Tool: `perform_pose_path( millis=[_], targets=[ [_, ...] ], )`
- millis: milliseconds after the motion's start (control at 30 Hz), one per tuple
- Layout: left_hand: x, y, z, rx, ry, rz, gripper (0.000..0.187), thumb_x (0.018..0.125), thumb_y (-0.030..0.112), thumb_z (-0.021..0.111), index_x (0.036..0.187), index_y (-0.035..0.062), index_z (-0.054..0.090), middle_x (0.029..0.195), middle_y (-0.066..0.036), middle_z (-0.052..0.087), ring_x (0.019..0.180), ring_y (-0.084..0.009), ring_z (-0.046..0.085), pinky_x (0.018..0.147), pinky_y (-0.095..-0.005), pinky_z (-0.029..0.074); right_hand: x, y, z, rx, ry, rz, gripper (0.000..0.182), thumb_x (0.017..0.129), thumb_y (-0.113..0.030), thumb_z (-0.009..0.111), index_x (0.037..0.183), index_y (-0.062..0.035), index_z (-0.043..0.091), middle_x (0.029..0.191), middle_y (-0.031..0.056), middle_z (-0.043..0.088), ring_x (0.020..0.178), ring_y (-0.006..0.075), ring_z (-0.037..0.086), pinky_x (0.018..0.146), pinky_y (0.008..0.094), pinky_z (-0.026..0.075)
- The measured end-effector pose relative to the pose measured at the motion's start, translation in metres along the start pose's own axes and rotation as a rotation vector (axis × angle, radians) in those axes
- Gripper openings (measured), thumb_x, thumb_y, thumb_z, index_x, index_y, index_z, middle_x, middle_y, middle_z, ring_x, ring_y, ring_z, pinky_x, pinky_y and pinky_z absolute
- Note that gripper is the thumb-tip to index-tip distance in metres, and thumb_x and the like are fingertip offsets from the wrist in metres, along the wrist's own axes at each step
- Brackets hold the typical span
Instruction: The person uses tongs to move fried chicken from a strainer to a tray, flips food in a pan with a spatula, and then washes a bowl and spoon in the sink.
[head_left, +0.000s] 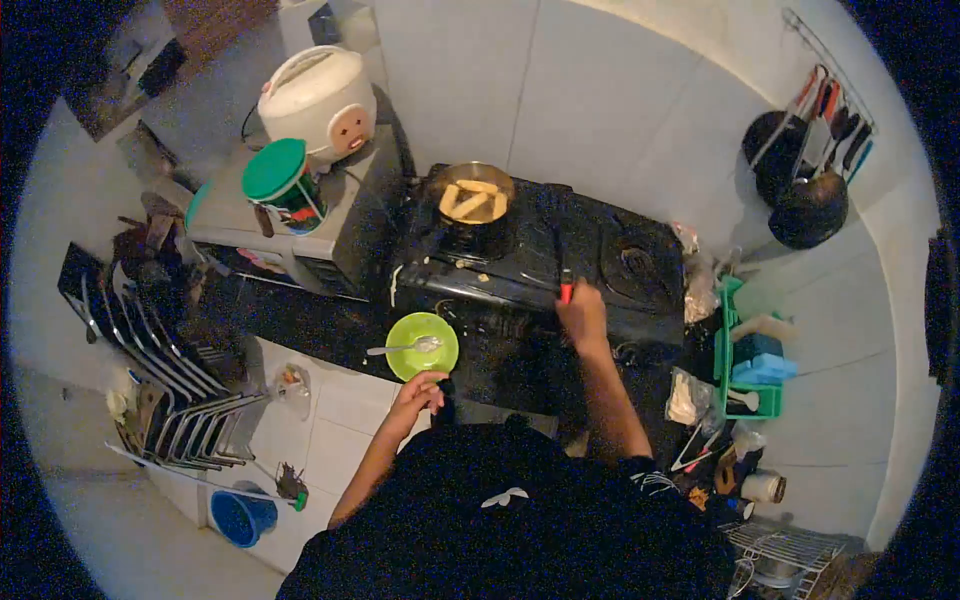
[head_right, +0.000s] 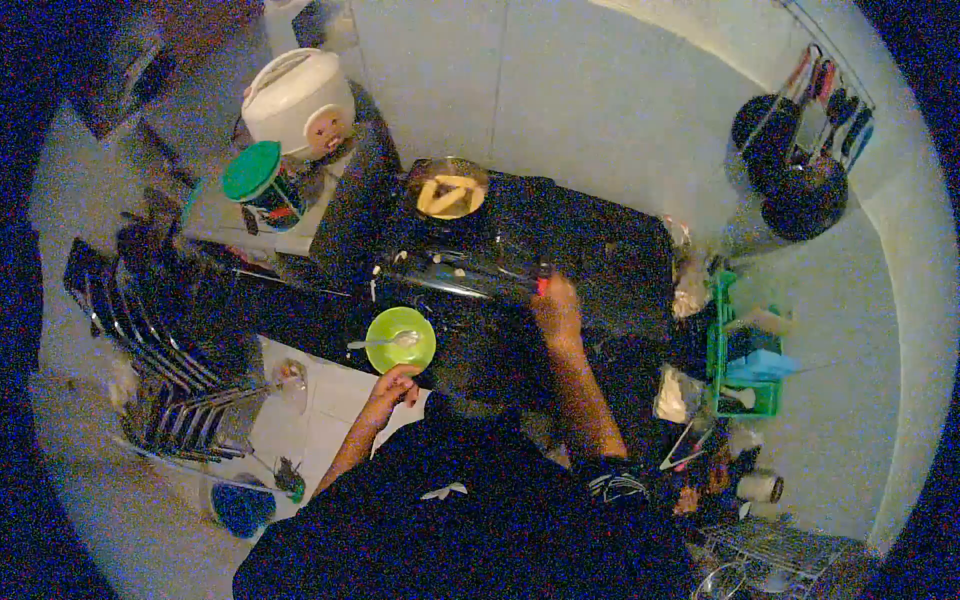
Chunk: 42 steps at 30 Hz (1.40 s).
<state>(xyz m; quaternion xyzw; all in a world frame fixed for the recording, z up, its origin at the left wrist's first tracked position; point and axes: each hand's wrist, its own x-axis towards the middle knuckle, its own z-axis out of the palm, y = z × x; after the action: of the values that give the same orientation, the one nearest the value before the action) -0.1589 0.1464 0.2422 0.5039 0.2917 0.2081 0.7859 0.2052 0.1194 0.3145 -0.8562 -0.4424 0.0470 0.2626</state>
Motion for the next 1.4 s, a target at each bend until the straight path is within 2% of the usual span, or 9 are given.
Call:
perform_pose_path(
  millis=[100,233,367,467,633,700,767,867,1400],
  targets=[
    [-0.005,0.002,-0.017,-0.03,0.013,0.021,0.032,0.093,0.012,0.048,0.123,0.0061,0.054,0.079,-0.004,0.057,0.07,-0.0111,0.052,0.066,-0.0234,0.043,0.006,-0.006,-0.004,-0.092,-0.149,0.136,0.036,0.071,-0.023,0.074,0.09,0.0038,0.059,0.091,0.0272,0.063,0.085,0.045,0.062,0.074,0.05,0.05],
    [-0.008,0.014,-0.032,-0.014,0.022,0.044,0.032,0.092,0.011,0.048,0.123,0.0061,0.054,0.079,-0.004,0.058,0.07,-0.0106,0.052,0.065,-0.023,0.042,0.009,0.011,-0.015,-0.049,-0.057,0.083,0.032,0.076,-0.025,0.069,0.09,0.0026,0.059,0.092,0.0296,0.062,0.088,0.0456,0.061,0.075,0.05,0.049],
    [-0.009,0.024,-0.042,0.027,-0.002,0.062,0.032,0.09,0.01,0.047,0.122,0.006,0.054,0.079,-0.004,0.058,0.07,-0.0102,0.052,0.064,-0.0224,0.041,-0.006,0.001,-0.063,-0.069,-0.003,0.147,0.028,0.087,-0.023,0.061,0.102,0.0005,0.055,0.093,0.028,0.063,0.088,0.0454,0.061,0.074,0.0495,0.049],
    [-0.009,0.024,-0.045,-0.026,0.024,0.065,0.033,0.089,0.009,0.046,0.122,0.006,0.054,0.079,-0.004,0.059,0.069,-0.0104,0.052,0.064,-0.0223,0.041,-0.017,-0.018,-0.121,-0.051,0.038,-0.03,0.028,0.091,-0.022,0.058,0.108,0.0,0.054,0.092,0.0264,0.063,0.083,0.0438,0.062,0.07,0.0458,0.048],
    [-0.005,0.027,-0.052,0.008,0.005,0.065,0.034,0.089,0.01,0.049,0.122,0.0058,0.054,0.078,-0.005,0.058,0.069,-0.011,0.052,0.064,-0.0232,0.041,-0.001,-0.104,-0.187,-0.057,0.008,-0.16,0.033,0.09,-0.03,0.062,0.1,0.0016,0.061,0.086,0.0235,0.064,0.074,0.0377,0.062,0.066,0.042,0.048],
    [-0.002,0.027,-0.053,0.008,0.007,0.065,0.034,0.089,0.011,0.05,0.122,0.0057,0.053,0.078,-0.005,0.058,0.068,-0.0112,0.052,0.064,-0.0235,0.042,0.016,-0.125,-0.186,-0.094,-0.047,-0.162,0.034,0.089,-0.031,0.063,0.098,0.002,0.063,0.083,0.0229,0.064,0.074,0.0375,0.062,0.066,0.042,0.048],
    [-0.001,0.024,-0.055,-0.037,-0.001,0.089,0.035,0.088,0.011,0.051,0.123,0.0054,0.053,0.077,-0.005,0.058,0.067,-0.0115,0.051,0.063,-0.0234,0.042,0.035,-0.132,-0.176,-0.22,-0.077,-0.356,0.035,0.089,-0.032,0.063,0.093,0.0027,0.064,0.081,0.0232,0.064,0.074,0.0393,0.062,0.067,0.0436,0.048],
    [-0.004,0.028,-0.052,-0.04,0.034,0.092,0.035,0.088,0.012,0.052,0.123,0.0053,0.053,0.077,-0.005,0.058,0.067,-0.0116,0.051,0.063,-0.023,0.042,0.061,-0.146,-0.158,-0.329,-0.14,-0.402,0.035,0.088,-0.031,0.063,0.091,0.0032,0.064,0.08,0.0241,0.064,0.077,0.0414,0.062,0.069,0.046,0.048],
    [-0.026,0.005,-0.051,-0.086,0.177,0.187,0.031,0.093,0.017,0.051,0.121,0.0044,0.053,0.079,-0.005,0.058,0.07,-0.0116,0.052,0.064,-0.0235,0.042,0.087,-0.182,-0.136,-0.412,-0.253,-0.415,0.033,0.083,-0.03,0.069,0.082,0.002,0.062,0.085,0.0243,0.065,0.086,0.0411,0.062,0.072,0.0479,0.05]
  ],
)
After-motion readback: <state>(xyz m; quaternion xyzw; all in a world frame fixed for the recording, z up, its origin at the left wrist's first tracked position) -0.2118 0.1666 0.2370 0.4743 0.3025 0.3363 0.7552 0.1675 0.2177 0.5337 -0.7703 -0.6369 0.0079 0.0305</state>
